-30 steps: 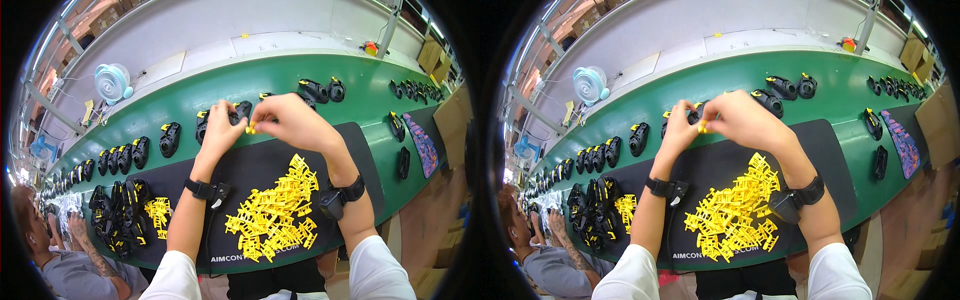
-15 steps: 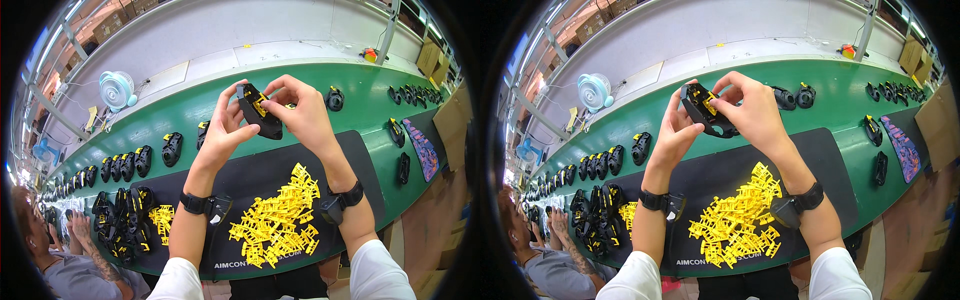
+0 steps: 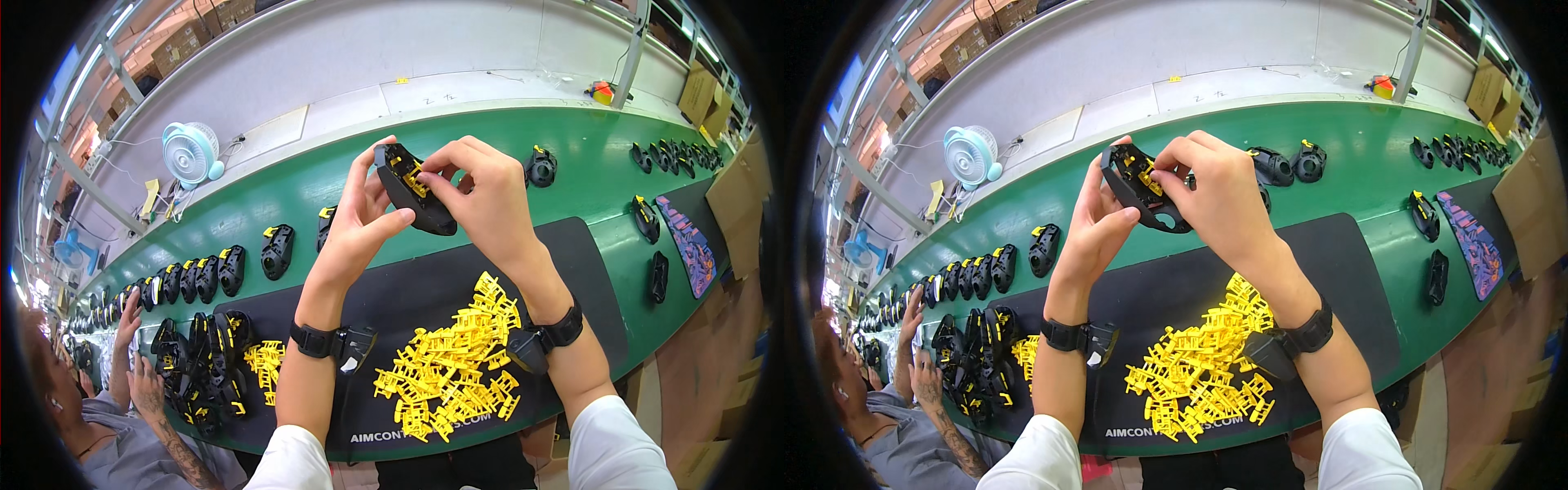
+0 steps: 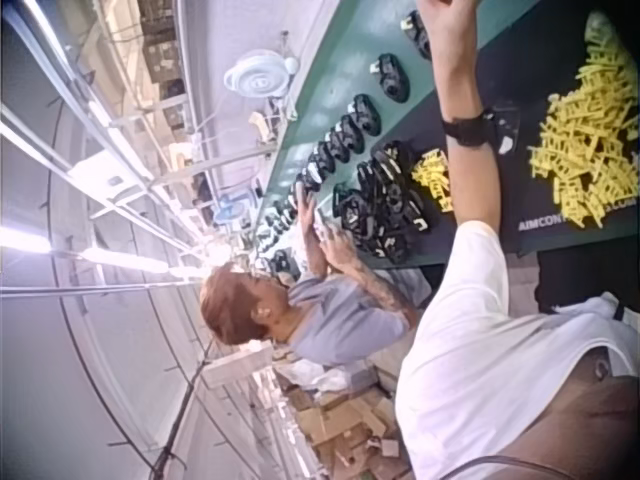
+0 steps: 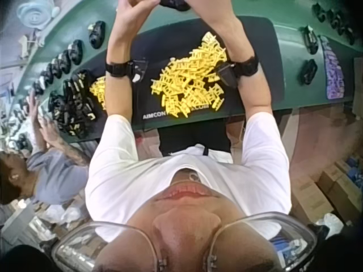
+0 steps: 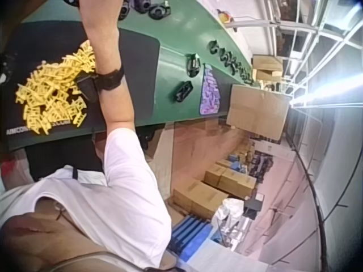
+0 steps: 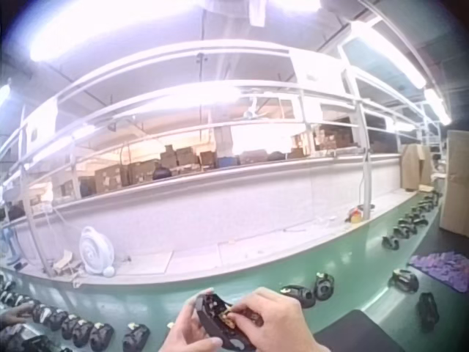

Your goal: Insert small yellow plastic components into black computer mouse housings.

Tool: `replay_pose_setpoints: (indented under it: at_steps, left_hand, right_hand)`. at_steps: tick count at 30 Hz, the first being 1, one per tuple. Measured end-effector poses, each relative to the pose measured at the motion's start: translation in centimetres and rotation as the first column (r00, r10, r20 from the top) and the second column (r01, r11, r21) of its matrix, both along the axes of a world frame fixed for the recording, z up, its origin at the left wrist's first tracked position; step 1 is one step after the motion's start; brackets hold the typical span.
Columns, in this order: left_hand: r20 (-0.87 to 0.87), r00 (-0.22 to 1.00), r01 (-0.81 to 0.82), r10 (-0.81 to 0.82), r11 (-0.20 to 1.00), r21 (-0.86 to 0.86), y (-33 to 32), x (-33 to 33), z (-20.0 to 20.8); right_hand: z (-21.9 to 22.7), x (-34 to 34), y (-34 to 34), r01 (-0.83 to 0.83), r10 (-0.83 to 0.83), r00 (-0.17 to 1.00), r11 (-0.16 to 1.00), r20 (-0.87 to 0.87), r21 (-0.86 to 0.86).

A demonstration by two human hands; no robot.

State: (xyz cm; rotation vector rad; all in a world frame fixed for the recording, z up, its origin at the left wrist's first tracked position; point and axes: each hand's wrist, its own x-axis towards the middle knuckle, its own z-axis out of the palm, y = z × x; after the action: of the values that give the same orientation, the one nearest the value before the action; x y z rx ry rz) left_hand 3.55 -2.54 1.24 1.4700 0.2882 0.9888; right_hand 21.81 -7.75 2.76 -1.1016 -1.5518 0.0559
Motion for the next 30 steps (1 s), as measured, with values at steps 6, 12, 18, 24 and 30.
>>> replay_pose_setpoints:
  at_steps: [6,12,18,24,30]
  left_hand:
    - [0.11,0.991,0.096,-0.076,0.977,-0.193,-0.6,0.1,0.7]
    - [-0.003,0.993,0.113,-0.118,0.962,-0.25,-0.8,-0.3,0.9]
    - [0.074,0.986,0.165,-0.151,0.955,-0.246,-0.6,-0.3,0.8]
    - [0.244,0.952,0.268,-0.187,0.894,-0.358,-0.2,-0.7,1.0]
    - [0.358,0.887,0.439,-0.293,0.777,-0.451,0.9,-1.9,1.0]
  right_hand:
    - [-0.2,1.1,1.1,-0.322,0.301,0.926,0.945,-0.229,-0.063]
    - [-0.2,1.3,0.7,-0.586,0.464,0.791,0.761,-0.398,-0.277]
    - [-0.2,0.7,0.4,-0.699,0.492,0.691,0.642,-0.529,-0.316]
    - [-0.8,-0.5,0.9,-0.526,0.454,0.826,0.834,-0.335,-0.167]
    - [0.4,-0.6,-0.2,-0.315,0.233,0.899,0.933,0.372,0.176]
